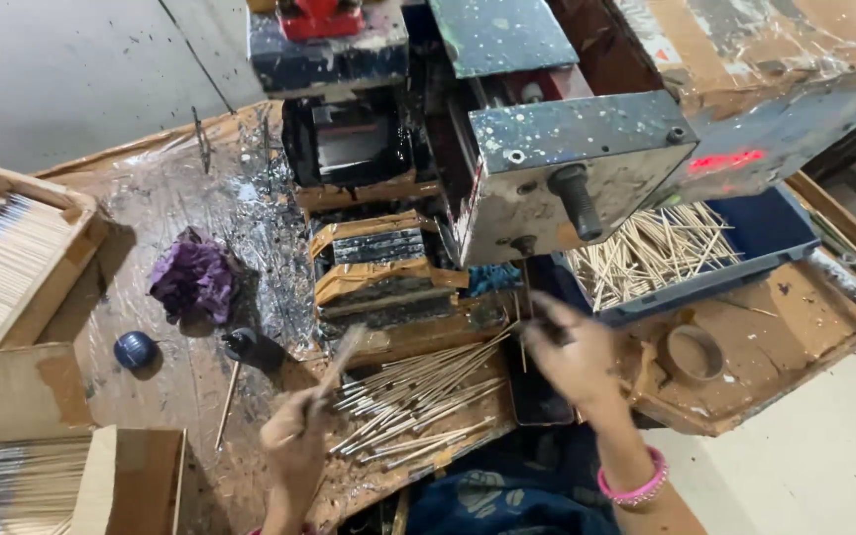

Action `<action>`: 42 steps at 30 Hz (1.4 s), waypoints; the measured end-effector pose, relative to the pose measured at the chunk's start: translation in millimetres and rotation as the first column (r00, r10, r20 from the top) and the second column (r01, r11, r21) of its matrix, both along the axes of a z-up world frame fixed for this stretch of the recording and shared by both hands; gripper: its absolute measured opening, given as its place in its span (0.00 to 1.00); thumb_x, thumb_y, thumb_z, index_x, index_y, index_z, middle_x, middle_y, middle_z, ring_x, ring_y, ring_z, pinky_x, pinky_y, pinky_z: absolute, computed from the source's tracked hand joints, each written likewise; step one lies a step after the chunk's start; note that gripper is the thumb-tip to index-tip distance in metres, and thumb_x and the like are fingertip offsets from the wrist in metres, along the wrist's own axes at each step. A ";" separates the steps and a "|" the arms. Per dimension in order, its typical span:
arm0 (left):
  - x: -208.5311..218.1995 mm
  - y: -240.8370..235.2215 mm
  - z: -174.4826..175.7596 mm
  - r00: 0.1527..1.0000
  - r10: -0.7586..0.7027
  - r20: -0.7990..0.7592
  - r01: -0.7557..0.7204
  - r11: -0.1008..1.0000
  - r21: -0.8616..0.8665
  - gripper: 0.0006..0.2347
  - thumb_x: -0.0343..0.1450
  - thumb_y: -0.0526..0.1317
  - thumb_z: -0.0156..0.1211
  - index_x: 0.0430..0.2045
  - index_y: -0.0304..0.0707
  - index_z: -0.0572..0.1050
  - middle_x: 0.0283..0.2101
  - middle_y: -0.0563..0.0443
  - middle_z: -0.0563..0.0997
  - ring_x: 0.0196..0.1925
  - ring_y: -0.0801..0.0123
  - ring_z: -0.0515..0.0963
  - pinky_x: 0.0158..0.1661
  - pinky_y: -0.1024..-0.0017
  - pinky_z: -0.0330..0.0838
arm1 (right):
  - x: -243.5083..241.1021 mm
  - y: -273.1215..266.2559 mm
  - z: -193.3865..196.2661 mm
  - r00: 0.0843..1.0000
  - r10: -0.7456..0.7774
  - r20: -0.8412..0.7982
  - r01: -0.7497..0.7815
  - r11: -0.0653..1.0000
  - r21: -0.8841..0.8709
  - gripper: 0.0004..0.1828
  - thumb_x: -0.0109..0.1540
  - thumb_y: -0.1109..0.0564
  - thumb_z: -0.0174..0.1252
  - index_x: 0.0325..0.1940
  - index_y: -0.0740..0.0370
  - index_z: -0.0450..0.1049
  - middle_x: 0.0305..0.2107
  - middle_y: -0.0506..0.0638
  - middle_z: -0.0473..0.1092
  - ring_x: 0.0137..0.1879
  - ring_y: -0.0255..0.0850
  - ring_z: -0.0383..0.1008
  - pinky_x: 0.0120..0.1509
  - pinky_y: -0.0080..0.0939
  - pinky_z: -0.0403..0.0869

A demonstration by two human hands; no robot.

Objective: Processing incense sticks using a dipping and sorting machine in a factory environment.

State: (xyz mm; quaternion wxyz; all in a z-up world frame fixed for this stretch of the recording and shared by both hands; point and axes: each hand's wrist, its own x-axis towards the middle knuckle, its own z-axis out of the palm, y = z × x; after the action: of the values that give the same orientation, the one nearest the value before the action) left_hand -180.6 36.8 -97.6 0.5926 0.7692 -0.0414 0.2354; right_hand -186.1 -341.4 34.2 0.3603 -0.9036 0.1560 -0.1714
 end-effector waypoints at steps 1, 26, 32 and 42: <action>-1.6 -18.0 35.5 0.987 -0.151 0.049 0.142 0.976 0.163 0.07 0.73 0.34 0.58 0.40 0.35 0.81 0.29 0.49 0.84 0.24 0.74 0.82 0.24 0.78 0.73 | -1.2 15.8 -9.3 0.980 0.198 -0.033 -0.194 0.977 0.090 0.26 0.58 0.56 0.64 0.62 0.57 0.76 0.25 0.52 0.78 0.27 0.38 0.75 0.34 0.39 0.74; 4.1 32.5 -41.7 0.984 -0.136 0.113 0.100 0.957 0.272 0.09 0.75 0.28 0.49 0.45 0.30 0.77 0.38 0.44 0.81 0.40 0.62 0.82 0.39 0.67 0.77 | 30.5 146.9 -37.1 0.614 0.788 0.046 -0.753 0.567 0.334 0.24 0.60 0.53 0.63 0.60 0.58 0.77 0.49 0.54 0.80 0.52 0.43 0.82 0.57 0.44 0.79; -5.6 -9.0 -0.7 0.973 -0.160 -0.167 0.152 0.987 -0.057 0.14 0.72 0.31 0.50 0.52 0.33 0.73 0.32 0.48 0.85 0.25 0.65 0.85 0.24 0.69 0.78 | 27.3 142.5 -3.3 0.676 0.737 0.006 -0.684 0.625 0.378 0.22 0.61 0.53 0.63 0.59 0.58 0.77 0.36 0.50 0.82 0.35 0.35 0.80 0.42 0.37 0.77; 22.6 10.5 -2.7 0.853 -0.495 -0.165 0.501 0.866 -0.008 0.11 0.75 0.35 0.53 0.21 0.32 0.73 0.17 0.53 0.72 0.17 0.74 0.69 0.20 0.71 0.63 | 48.4 77.6 -28.2 0.705 0.613 0.357 -0.684 0.456 0.570 0.06 0.64 0.66 0.59 0.45 0.65 0.78 0.30 0.48 0.76 0.35 0.31 0.74 0.38 0.32 0.73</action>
State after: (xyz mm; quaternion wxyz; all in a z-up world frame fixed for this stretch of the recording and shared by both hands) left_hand -158.0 47.2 -100.3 0.6212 0.7590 -0.1947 0.0101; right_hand -137.7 -263.8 6.0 0.7022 -0.6919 -0.1680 0.0018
